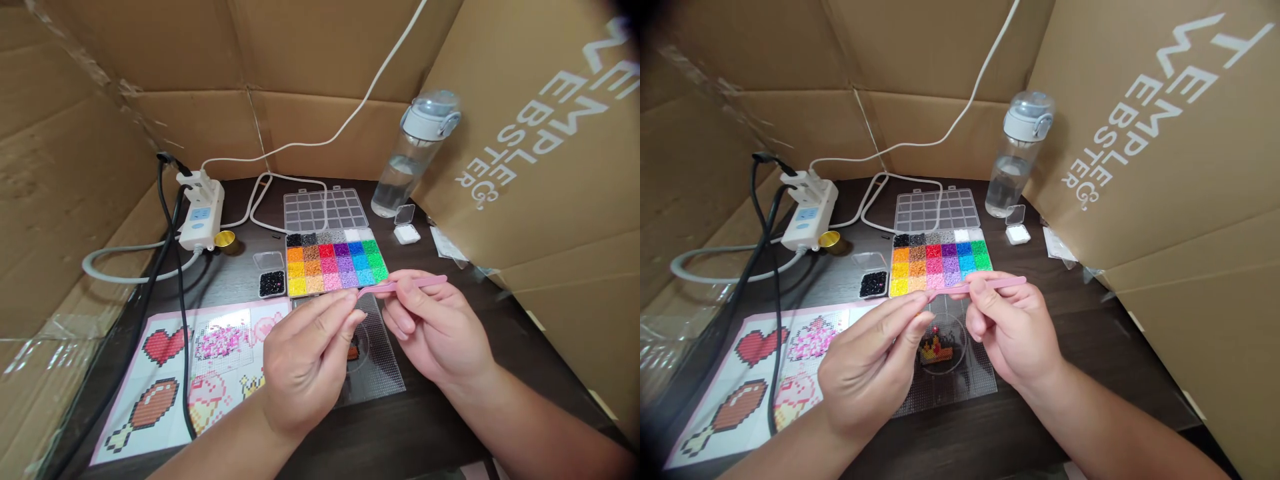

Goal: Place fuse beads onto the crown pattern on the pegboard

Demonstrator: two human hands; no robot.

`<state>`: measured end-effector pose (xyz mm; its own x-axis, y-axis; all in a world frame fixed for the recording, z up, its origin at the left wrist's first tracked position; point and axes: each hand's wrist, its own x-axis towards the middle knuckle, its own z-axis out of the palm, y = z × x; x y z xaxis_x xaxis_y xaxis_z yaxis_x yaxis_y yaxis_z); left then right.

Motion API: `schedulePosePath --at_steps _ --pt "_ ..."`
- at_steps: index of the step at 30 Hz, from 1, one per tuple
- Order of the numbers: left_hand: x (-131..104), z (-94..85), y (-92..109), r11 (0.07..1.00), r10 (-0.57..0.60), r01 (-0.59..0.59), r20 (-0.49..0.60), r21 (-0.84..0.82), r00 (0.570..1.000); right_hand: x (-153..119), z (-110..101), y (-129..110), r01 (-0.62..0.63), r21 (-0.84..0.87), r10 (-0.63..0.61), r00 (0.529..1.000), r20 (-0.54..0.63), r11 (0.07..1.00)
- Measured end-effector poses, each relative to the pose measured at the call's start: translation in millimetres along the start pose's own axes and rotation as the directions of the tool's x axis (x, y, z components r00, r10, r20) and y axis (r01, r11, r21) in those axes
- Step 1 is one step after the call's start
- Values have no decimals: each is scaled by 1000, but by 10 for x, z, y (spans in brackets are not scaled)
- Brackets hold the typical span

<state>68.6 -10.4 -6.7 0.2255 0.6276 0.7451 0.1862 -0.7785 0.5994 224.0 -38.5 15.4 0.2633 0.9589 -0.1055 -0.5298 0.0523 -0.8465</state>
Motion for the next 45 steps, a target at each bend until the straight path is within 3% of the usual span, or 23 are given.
schedulePosePath --at_steps 12,22,33,45 --pt "-1 8 -37 1000 4 -4 6 -10 1000 -37 18 -20 -94 8 93 994 59 996" --pt "-79 33 7 982 -94 92 -2 -167 996 -92 23 -13 -152 50 145 983 116 987" --pt "-79 26 27 981 -75 71 -13 -183 997 -118 89 -44 -186 129 177 981 78 974" --pt "-82 26 28 983 -81 78 -8 -163 997 -109 79 -45 -159 106 151 985 81 981"
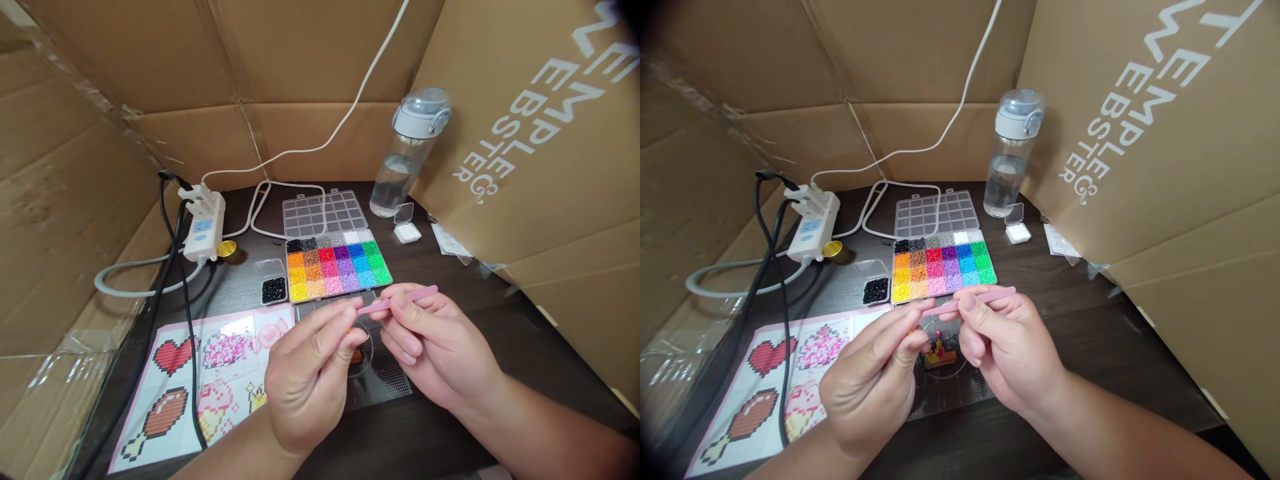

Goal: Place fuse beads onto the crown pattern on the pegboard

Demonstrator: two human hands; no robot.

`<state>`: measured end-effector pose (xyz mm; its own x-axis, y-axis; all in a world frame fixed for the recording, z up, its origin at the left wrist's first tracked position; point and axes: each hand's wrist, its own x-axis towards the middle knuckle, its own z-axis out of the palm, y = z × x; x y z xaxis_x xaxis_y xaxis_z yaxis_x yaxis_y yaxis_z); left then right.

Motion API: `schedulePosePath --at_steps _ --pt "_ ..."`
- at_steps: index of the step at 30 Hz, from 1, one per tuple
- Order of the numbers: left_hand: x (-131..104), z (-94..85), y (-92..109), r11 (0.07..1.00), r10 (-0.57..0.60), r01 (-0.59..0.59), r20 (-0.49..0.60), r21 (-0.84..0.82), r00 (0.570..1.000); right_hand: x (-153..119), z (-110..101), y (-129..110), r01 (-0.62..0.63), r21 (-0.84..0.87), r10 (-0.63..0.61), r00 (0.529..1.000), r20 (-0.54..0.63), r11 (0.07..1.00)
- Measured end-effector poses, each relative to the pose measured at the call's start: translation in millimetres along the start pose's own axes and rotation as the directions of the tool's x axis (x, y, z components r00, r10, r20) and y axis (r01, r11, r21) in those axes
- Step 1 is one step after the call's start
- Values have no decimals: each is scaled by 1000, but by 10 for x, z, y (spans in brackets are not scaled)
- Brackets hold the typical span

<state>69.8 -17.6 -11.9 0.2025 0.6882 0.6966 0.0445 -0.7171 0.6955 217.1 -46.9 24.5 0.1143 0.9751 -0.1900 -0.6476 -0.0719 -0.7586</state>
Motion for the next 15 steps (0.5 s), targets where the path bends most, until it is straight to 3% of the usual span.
schedulePosePath --at_steps 11,13,15 --pt "-22 9 -24 998 -48 49 -43 29 998 36 -43 -8 37 -100 -37 999 4 994" --pt "30 -15 2 998 -15 18 -53 55 998 68 -72 -56 87 -147 -91 996 -22 985" --pt "91 -45 48 993 76 -78 19 89 997 98 -131 -117 204 -235 -222 974 -50 950"
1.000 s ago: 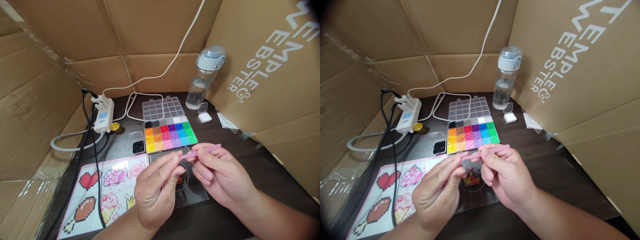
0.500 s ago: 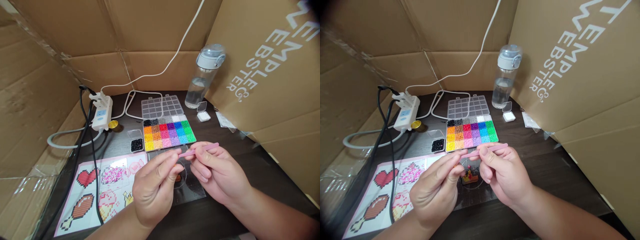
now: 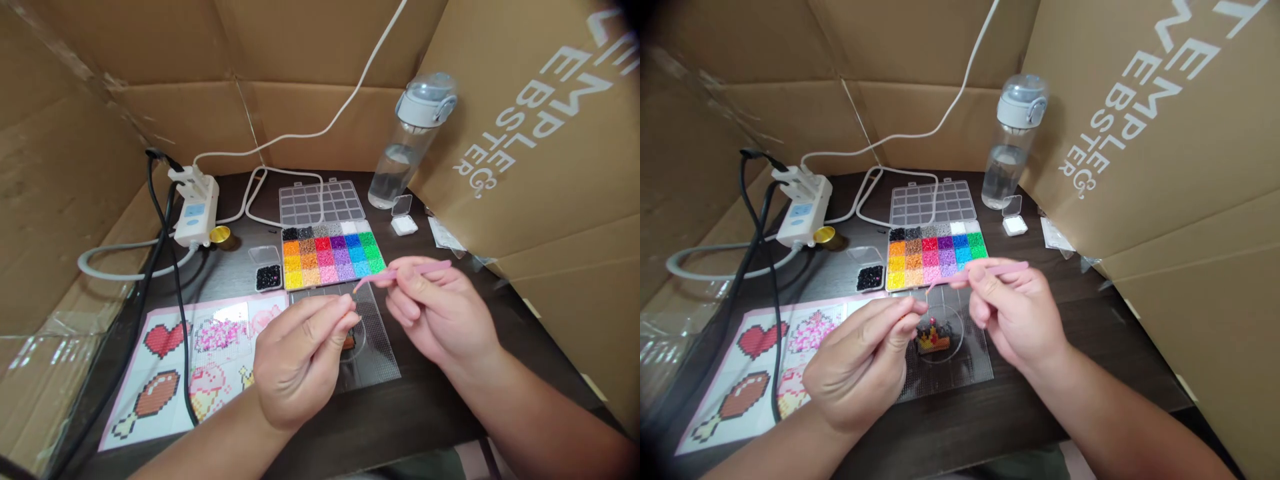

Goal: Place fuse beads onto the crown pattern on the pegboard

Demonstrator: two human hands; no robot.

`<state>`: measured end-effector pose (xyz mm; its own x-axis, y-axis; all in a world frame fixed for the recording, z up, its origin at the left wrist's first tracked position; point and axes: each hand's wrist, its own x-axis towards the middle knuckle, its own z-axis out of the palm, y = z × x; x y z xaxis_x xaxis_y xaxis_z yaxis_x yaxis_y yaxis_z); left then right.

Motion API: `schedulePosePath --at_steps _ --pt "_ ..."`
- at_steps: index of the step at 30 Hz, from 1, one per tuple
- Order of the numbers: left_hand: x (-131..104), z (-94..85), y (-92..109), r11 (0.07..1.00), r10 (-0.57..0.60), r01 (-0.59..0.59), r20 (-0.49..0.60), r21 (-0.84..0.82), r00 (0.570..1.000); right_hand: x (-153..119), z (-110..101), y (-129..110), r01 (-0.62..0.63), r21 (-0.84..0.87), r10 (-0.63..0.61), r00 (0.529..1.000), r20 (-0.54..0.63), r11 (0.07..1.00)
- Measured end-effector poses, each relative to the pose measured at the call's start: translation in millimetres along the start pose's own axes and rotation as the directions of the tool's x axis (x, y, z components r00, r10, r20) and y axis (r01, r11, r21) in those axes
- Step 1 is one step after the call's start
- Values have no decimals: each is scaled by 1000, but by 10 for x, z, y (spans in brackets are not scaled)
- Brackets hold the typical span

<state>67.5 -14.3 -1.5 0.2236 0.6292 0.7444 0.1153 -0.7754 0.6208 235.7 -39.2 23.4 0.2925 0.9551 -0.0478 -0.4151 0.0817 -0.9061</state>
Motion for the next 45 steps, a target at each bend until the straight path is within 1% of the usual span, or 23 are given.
schedulePosePath --at_steps 1,2,4,5,7,9,10,12,13,16,17,21,22,23,27,34,38,42,45 --pt "26 -13 25 997 72 -72 71 -2 995 16 -44 -13 81 -60 -83 996 -25 995" --pt "41 -20 53 988 155 -156 182 -4 971 22 -93 -18 160 -131 -167 985 -42 978" --pt "28 -4 114 963 262 -266 343 -37 902 -4 -191 1 260 -282 -286 957 -55 923" --pt "-4 18 144 951 301 -302 429 -68 852 -34 -236 26 274 -358 -311 949 -51 893" --pt "-106 87 198 930 357 -337 571 -145 739 -115 -308 96 255 -493 -298 955 -9 832" --pt "-231 163 231 915 390 -341 682 -214 618 -189 -354 180 246 -587 -245 966 84 771" --pt "-288 195 238 915 387 -333 727 -228 567 -214 -369 221 258 -613 -221 966 138 746" --pt "-371 238 233 922 363 -310 792 -231 491 -235 -388 293 297 -634 -197 954 225 714" --pt "-393 248 225 927 349 -299 816 -227 462 -234 -395 323 310 -637 -191 949 250 706" --pt "-391 254 198 939 311 -270 862 -213 401 -214 -413 374 321 -636 -172 943 287 701" --pt "-377 253 191 943 298 -256 879 -211 373 -208 -417 381 326 -633 -168 940 298 702" --pt "-315 257 182 956 268 -188 936 -227 229 -195 -409 382 372 -608 -160 914 373 701" --pt "-304 260 183 957 264 -180 942 -228 208 -193 -404 382 379 -604 -157 908 388 701" --pt "-297 263 183 958 259 -176 945 -226 198 -190 -399 384 383 -601 -153 905 397 701" --pt "-288 275 184 961 249 -167 952 -220 176 -185 -397 395 387 -595 -148 900 410 704" --pt "-257 280 185 961 235 -172 966 -216 104 -166 -400 415 374 -618 -106 899 426 692" --pt "-235 270 188 961 230 -180 969 -210 96 -153 -399 438 390 -602 -123 892 435 697" --pt "-227 268 190 962 217 -184 973 -200 76 -147 -404 448 387 -602 -115 891 440 698" --pt "-234 269 184 963 212 -186 974 -195 77 -142 -405 446 386 -602 -113 891 440 699"
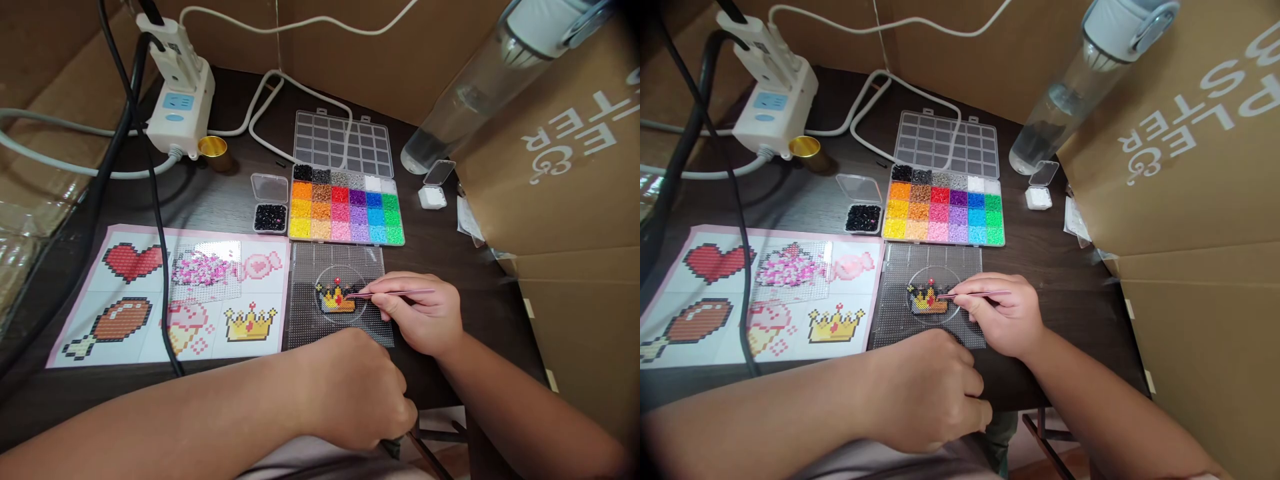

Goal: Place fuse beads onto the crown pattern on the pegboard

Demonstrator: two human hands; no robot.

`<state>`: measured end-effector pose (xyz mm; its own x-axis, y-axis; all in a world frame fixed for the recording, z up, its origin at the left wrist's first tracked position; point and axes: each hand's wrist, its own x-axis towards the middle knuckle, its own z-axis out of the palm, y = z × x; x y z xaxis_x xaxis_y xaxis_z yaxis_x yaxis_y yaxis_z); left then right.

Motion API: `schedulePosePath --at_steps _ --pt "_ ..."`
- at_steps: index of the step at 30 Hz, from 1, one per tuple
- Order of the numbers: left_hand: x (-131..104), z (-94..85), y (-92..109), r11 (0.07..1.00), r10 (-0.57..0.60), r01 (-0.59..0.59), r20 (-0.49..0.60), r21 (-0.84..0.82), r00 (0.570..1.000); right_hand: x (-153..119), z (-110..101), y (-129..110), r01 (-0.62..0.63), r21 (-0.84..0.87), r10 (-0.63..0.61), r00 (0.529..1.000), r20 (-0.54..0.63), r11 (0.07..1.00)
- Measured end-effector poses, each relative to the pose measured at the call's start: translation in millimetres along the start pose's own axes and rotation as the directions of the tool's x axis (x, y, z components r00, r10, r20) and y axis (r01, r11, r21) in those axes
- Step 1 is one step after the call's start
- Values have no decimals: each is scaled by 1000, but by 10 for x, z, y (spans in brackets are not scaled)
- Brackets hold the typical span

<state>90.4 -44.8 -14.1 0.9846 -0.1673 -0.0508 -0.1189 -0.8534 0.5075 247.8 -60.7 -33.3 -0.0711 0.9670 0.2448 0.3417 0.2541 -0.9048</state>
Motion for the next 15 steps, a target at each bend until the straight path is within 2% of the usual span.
schedulePosePath --at_steps 15 --pt "6 11 8 1000 -3 3 -14 -1 1000 -6 3 18 -6 -6 6 1000 10 1000"
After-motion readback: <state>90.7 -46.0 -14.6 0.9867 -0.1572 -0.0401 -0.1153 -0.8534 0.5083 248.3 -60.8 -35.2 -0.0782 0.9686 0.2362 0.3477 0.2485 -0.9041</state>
